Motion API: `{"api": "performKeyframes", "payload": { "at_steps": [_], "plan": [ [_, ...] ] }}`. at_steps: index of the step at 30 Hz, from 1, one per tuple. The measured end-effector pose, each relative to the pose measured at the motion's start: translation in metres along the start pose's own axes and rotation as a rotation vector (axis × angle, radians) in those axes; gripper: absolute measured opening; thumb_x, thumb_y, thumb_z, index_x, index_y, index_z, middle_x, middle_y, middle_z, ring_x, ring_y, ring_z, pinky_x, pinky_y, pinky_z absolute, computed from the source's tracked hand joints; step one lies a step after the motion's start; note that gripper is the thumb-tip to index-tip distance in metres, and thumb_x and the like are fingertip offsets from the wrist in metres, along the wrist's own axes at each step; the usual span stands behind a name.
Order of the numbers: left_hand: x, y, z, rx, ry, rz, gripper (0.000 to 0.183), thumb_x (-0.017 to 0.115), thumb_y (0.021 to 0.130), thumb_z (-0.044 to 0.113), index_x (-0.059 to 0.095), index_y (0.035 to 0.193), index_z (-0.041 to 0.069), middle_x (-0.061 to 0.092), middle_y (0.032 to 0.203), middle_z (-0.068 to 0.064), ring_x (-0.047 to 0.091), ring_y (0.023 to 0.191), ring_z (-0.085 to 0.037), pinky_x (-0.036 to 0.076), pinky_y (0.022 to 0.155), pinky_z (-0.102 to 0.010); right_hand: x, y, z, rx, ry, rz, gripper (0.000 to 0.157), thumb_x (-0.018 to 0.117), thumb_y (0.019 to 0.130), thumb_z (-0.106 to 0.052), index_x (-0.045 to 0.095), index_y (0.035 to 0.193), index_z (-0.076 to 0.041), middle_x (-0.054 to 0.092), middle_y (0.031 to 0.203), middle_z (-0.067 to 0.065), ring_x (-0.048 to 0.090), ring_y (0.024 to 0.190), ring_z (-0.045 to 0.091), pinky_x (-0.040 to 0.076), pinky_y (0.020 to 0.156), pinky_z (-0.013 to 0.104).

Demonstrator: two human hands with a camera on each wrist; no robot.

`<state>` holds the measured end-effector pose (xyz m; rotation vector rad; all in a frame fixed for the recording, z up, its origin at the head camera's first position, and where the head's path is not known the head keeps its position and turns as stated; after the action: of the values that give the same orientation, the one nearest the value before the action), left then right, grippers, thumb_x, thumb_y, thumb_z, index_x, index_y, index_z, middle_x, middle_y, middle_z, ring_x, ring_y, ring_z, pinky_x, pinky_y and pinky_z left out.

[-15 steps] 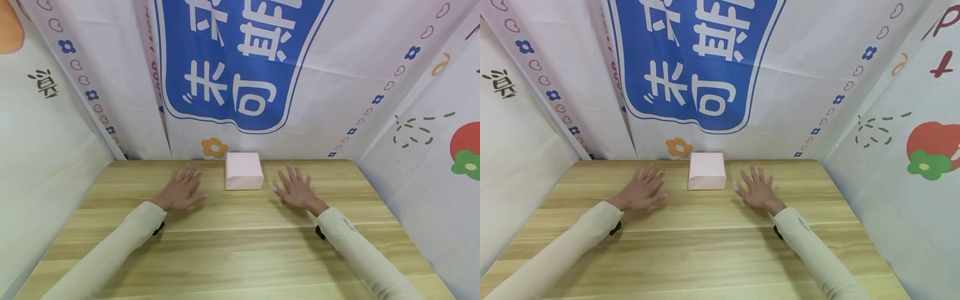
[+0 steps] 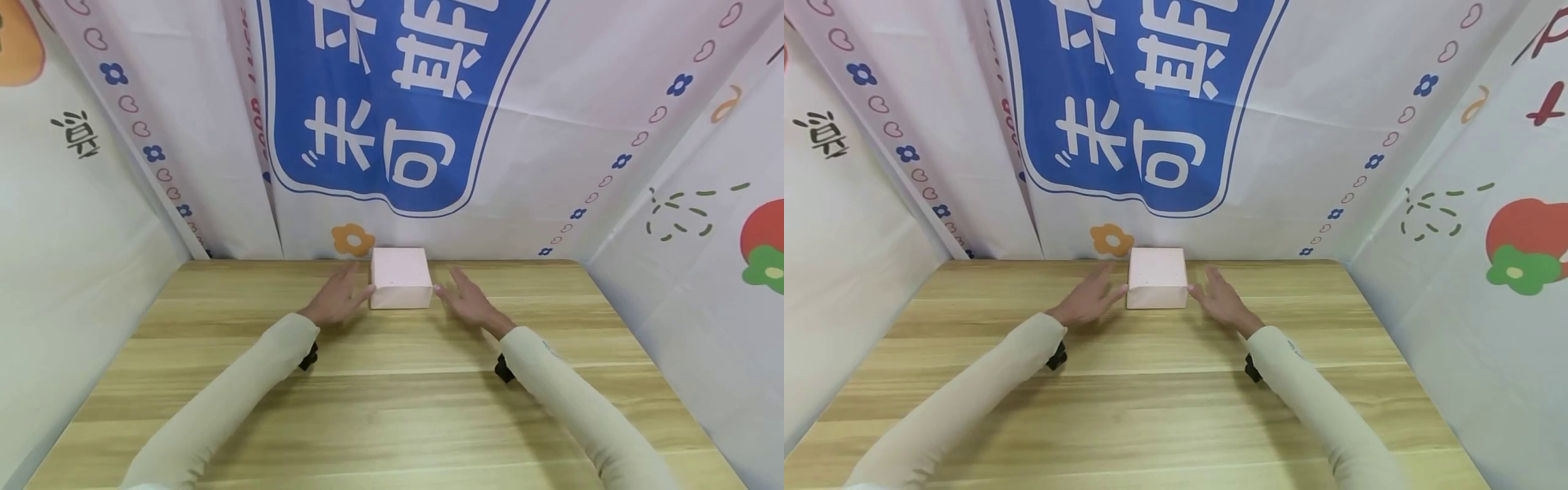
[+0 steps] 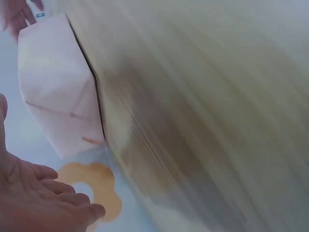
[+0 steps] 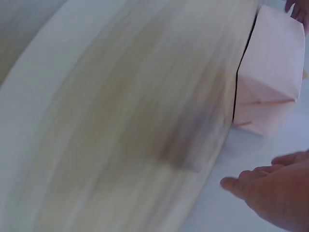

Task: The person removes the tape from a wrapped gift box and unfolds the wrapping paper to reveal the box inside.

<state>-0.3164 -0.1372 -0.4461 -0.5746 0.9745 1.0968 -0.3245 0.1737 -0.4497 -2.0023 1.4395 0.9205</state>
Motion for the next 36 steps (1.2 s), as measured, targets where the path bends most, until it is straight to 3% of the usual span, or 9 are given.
{"api": "performKeyframes", "payload": {
  "at_steps": [4,7,13,20,28,36],
  "plan": [
    [0.010,0.013,0.012,-0.048,-0.036,-0.033,0.083,0.028,0.104,0.056,-0.002,0.156,-0.002,0.000,0.165,-0.021,0.004,0.153,-0.036,0.009,0.125,-0.049,0.010,0.006,-0.008,0.071,0.160,0.006,0.091,0.040,0.097,-0.066,-0.001,0.159,-0.014,0.008,0.166,0.013,0.015,0.152,0.036,0.015,0.122,0.056],
    [0.015,0.019,0.021,-0.047,-0.080,-0.029,0.080,0.027,0.105,0.052,-0.005,0.156,-0.001,0.000,0.165,-0.020,0.008,0.153,-0.036,0.012,0.125,-0.047,0.019,0.011,-0.013,0.098,0.253,0.010,0.092,0.041,0.096,-0.067,-0.001,0.160,-0.015,0.011,0.166,0.011,0.020,0.151,0.033,0.019,0.122,0.052],
    [0.025,0.027,0.030,-0.083,-0.253,-0.006,0.075,0.027,0.107,0.045,-0.007,0.156,-0.001,0.005,0.165,-0.020,0.016,0.151,-0.035,0.016,0.124,-0.046,0.036,0.024,-0.021,0.111,0.404,0.041,0.080,0.045,0.100,-0.056,0.015,0.159,-0.011,0.023,0.163,0.013,0.028,0.149,0.031,0.025,0.121,0.046],
    [0.028,0.029,0.035,-0.107,-0.376,0.041,0.066,0.025,0.108,0.033,-0.007,0.156,0.001,0.010,0.164,-0.021,0.019,0.150,-0.038,0.018,0.123,-0.050,0.042,0.026,-0.026,0.135,0.444,0.100,0.066,0.047,0.103,-0.044,0.024,0.157,-0.015,0.029,0.161,0.009,0.031,0.147,0.027,0.031,0.119,0.042],
    [0.029,0.025,0.037,-0.239,-0.512,-0.030,0.069,0.022,0.108,0.035,-0.019,0.154,0.004,-0.010,0.165,-0.016,-0.001,0.153,-0.030,0.004,0.125,-0.044,0.042,0.023,-0.033,0.153,0.522,0.068,0.063,0.046,0.104,-0.037,0.020,0.157,-0.014,0.021,0.163,0.007,0.024,0.150,0.025,0.027,0.121,0.040],
    [0.032,0.012,0.043,-0.253,-0.562,-0.033,0.069,0.023,0.108,0.033,-0.016,0.153,-0.001,-0.011,0.165,-0.018,-0.006,0.153,-0.028,0.000,0.125,-0.043,0.045,0.010,-0.035,0.197,0.563,0.030,0.060,0.047,0.104,-0.034,0.026,0.156,-0.013,0.024,0.163,0.009,0.029,0.148,0.027,0.032,0.118,0.043]
  ]
}}
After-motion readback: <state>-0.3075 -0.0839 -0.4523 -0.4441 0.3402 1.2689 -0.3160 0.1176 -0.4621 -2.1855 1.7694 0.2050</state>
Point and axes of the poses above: each hand's wrist, its own y-axis towards the middle knuckle, its own x-axis out of the palm, z = x × y, the point moved 1 cm from there along y, towards the middle knuckle
